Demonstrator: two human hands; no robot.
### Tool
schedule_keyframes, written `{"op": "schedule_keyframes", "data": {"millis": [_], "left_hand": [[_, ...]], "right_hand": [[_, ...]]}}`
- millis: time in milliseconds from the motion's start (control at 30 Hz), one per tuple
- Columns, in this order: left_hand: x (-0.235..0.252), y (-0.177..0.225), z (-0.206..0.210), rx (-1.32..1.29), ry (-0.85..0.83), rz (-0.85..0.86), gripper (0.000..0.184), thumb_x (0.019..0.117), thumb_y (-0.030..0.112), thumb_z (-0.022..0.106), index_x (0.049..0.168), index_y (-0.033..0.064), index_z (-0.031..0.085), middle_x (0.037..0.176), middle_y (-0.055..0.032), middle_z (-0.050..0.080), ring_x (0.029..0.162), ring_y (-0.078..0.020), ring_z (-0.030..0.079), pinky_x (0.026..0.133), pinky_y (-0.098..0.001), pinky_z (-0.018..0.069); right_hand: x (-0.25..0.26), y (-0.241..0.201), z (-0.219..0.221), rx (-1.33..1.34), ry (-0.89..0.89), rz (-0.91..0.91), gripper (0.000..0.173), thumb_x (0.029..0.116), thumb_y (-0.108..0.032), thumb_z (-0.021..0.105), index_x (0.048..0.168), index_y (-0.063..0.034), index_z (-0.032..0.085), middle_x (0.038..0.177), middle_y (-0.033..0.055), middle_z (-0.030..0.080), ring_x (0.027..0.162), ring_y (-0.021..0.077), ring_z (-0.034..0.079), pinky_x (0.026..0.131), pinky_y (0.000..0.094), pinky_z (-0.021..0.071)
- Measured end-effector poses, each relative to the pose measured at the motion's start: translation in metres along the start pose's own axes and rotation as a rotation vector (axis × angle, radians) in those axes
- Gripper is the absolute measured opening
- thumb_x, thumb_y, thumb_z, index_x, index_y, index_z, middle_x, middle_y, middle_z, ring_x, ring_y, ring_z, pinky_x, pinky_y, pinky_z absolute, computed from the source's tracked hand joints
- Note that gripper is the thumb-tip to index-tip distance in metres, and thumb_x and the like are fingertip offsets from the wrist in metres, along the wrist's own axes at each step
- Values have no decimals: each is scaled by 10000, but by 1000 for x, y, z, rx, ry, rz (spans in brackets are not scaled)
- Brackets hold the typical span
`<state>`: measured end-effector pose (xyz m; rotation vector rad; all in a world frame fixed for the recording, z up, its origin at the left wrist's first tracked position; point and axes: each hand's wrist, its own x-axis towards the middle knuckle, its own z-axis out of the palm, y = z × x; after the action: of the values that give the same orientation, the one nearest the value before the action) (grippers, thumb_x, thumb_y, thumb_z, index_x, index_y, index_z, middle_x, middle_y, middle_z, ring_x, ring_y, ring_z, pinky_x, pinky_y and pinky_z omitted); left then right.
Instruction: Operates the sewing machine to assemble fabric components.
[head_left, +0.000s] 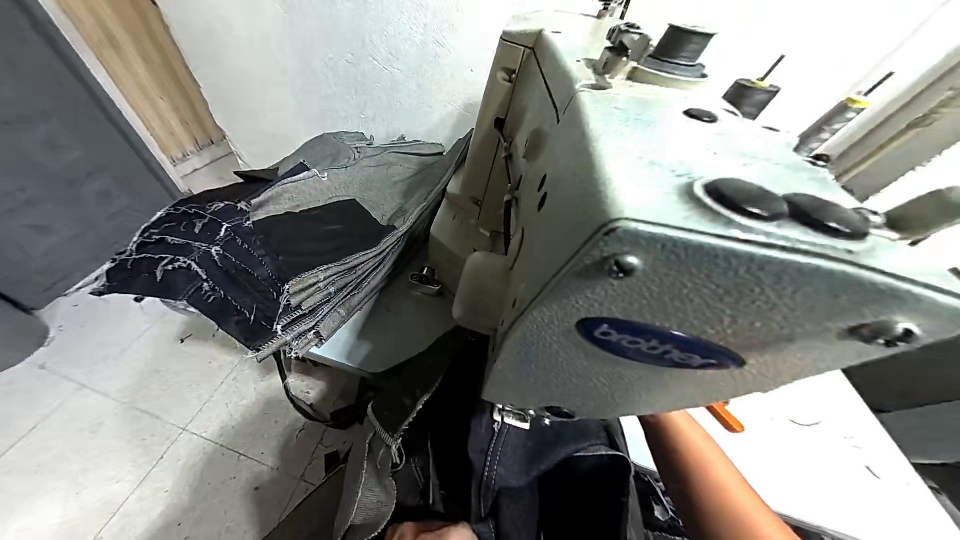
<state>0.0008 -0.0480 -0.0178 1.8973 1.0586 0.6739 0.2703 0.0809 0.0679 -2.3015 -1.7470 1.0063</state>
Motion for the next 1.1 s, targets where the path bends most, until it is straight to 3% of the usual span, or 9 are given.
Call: {"op": "schedule_keyframes", "data": {"millis": [100,200,400,533,633,733,833,933,1100], "left_hand": [[8,19,-4,-447,138,-260,347,937,151,715,1098,-75,507,876,-131,737,811,-220,747,772,-414,613],[31,50,-7,-903,235,-506,488,935,23,692,1267,-12,335,884,-142,726,785,-250,763,776,-412,646],[62,52,0,-905,285,-649,458,960,76,703,1218,38,326,772,-157,674,592,-248,728,604,-362,643],[52,47,3,-751,282,-464,417,963,72,673,1235,59,356,692,-97,669,559,-217,713,571,-358,634],[28,32,-12,-72,323,4,248,997,108,623,1179,-57,593,703,-97,677,593,-206,700,578,-373,607],[39,-25,-42,522,460,505,295,991,129,577,1215,240,733,705,-77,587,557,-222,585,512,-346,519],[78,-51,-73,758,425,772,327,1004,113,551,1233,272,724,675,-44,507,555,-199,530,493,-306,456],[100,-31,-81,843,338,795,269,935,107,591,1062,271,763,733,-40,643,642,-188,649,552,-291,531],[99,-11,-78,859,341,696,244,856,110,621,969,243,791,689,-54,642,588,-216,652,489,-314,515]], "right_hand": [[2,9,13,241,205,-80,374,913,53,680,1267,125,580,1253,283,621,1203,324,574,1069,428,416],[16,20,23,338,305,-199,292,898,74,684,1182,65,617,1110,222,657,1058,284,616,973,452,475],[21,18,24,438,305,-220,175,973,5,636,1149,7,633,996,171,652,915,249,614,837,474,501],[11,29,26,654,306,-327,217,878,62,639,1054,-63,617,834,-24,619,746,10,584,687,228,517],[-14,47,33,761,370,-484,282,797,-54,726,1062,-114,649,878,-123,706,811,-52,662,741,177,576],[-40,58,66,791,474,-615,139,840,-144,740,921,-159,628,836,-136,671,791,-32,642,742,189,556],[-57,48,99,942,587,-573,187,869,9,670,884,-142,562,770,-132,645,716,-37,619,691,164,543],[-60,47,105,975,702,-530,211,873,55,636,865,-136,547,737,-139,634,685,-47,609,675,152,537],[-51,44,100,974,766,-495,240,858,78,611,918,-151,573,810,-184,683,775,-84,648,752,139,561]]}}
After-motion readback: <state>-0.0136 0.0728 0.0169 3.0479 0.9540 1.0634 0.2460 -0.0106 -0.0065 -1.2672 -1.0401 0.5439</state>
